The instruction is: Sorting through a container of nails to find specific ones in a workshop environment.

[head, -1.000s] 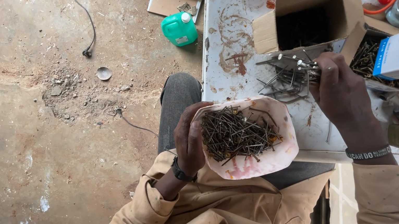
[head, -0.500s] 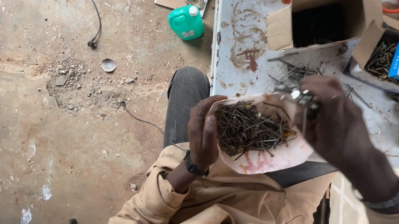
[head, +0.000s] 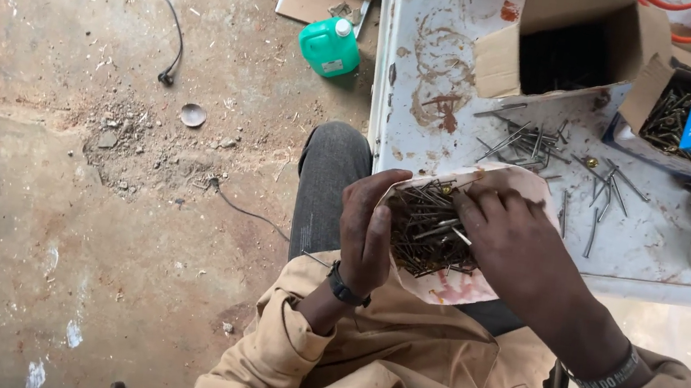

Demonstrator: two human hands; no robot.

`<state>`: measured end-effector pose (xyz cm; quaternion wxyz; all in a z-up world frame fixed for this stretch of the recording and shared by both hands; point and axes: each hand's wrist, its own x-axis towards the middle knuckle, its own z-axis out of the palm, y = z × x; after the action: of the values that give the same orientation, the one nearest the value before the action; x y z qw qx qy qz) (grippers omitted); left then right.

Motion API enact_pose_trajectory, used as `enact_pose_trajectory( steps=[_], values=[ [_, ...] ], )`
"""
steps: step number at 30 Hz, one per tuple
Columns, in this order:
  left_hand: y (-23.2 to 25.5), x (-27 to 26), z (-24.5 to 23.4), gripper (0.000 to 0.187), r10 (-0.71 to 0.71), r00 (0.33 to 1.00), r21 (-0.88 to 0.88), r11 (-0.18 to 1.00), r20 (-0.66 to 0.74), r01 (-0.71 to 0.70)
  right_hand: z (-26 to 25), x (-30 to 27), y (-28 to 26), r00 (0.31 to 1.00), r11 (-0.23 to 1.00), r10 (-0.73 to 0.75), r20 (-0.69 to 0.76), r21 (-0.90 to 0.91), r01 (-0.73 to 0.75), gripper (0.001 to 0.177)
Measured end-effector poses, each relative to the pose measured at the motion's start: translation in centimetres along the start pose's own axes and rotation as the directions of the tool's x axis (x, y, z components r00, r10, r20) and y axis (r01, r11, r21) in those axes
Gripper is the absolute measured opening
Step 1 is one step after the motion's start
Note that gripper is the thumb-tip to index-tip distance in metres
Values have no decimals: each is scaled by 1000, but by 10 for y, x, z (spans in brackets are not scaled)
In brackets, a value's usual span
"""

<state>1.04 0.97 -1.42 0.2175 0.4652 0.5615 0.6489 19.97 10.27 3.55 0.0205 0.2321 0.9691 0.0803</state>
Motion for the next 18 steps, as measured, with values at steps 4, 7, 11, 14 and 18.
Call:
enact_pose_trajectory(
  steps=[4,7,11,14,18],
  values=[
    [11,8,-9,42,41,998,-48,998,57,-38,-44,-4,1,997,998,1,76,57,-6,43],
    [16,16,-22,40,27,989,29,999,147,-32,-72,-15,13,998,894,56,-26,447,-39,46],
    [21,18,-29,49,-52,960,102,994,275,25,-74,-49,32,917,892,325,-231,397,-217,15],
    [13,19,-28,45,-9,973,186,982,232,-35,-59,-71,38,819,823,523,-234,388,-415,14],
    [8,29,-34,46,-73,990,235,971,120,43,-33,-93,46,755,749,627,-192,417,-516,9]
  ],
)
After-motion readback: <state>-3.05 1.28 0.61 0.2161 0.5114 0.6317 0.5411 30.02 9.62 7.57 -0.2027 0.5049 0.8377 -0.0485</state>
